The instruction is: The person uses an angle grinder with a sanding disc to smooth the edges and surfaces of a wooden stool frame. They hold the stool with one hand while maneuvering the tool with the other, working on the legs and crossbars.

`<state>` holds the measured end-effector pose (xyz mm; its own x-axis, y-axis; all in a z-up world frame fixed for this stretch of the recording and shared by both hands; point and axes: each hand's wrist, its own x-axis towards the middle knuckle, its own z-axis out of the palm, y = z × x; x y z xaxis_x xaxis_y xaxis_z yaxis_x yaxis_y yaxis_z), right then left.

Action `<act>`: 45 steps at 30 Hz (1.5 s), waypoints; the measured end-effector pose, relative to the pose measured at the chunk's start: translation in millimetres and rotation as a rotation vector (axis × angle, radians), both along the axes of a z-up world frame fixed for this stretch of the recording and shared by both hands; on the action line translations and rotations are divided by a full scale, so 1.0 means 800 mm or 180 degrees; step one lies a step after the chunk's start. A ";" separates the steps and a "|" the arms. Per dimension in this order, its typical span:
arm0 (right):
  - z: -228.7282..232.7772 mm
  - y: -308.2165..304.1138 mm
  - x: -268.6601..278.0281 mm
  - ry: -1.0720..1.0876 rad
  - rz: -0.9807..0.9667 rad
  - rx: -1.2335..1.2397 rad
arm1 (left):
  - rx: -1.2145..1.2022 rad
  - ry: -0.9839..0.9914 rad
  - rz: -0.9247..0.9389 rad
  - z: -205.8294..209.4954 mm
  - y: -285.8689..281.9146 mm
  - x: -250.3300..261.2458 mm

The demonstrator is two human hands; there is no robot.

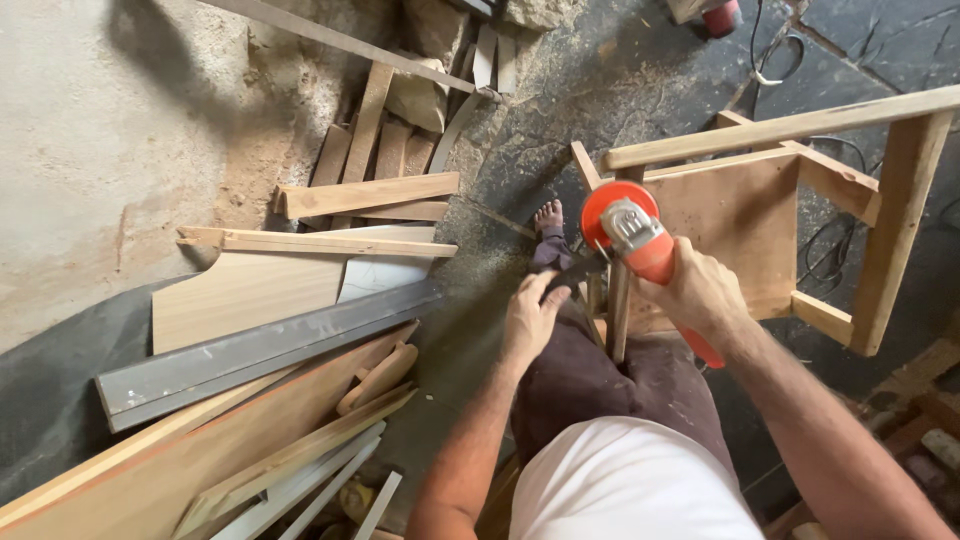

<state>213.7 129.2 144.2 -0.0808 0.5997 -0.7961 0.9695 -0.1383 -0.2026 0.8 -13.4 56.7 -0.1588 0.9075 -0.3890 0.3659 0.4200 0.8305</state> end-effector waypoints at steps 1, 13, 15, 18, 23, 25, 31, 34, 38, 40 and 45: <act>-0.001 0.002 -0.003 0.0042 -0.0010 0.0098 | 0.0007 0.0008 0.0015 -0.006 0.005 -0.002; -0.016 0.044 -0.004 0.0299 -0.0279 0.0333 | 0.0109 0.0175 -0.0233 -0.027 0.077 -0.025; -0.019 0.046 0.028 0.0302 -0.0455 0.0356 | 0.0254 0.0226 -0.0404 -0.026 0.091 -0.002; -0.031 0.053 0.093 0.0285 -0.0600 0.0356 | 0.0355 0.0237 -0.0543 -0.031 0.123 0.049; -0.067 0.071 0.237 0.0457 -0.0699 0.1288 | 0.0571 0.0147 -0.1010 -0.048 0.202 0.164; -0.079 0.079 0.288 0.0427 -0.0808 0.1532 | 0.0753 0.0209 -0.1169 -0.061 0.236 0.214; -0.080 0.120 0.434 0.0189 -0.1598 0.0836 | 0.0685 0.0198 -0.1341 -0.093 0.315 0.372; -0.075 0.109 0.497 0.0352 -0.1882 0.0796 | 0.0766 0.0263 -0.1429 -0.093 0.320 0.441; -0.067 0.064 0.549 0.0675 -0.2218 0.0864 | 0.0784 -0.0063 -0.1696 -0.067 0.301 0.494; -0.070 0.058 0.564 0.0809 -0.2337 0.0803 | 0.0612 -0.0221 -0.1700 -0.049 0.292 0.509; -0.093 0.070 0.582 0.1268 -0.2283 0.0579 | 0.0122 -0.0343 -0.1265 -0.012 0.284 0.515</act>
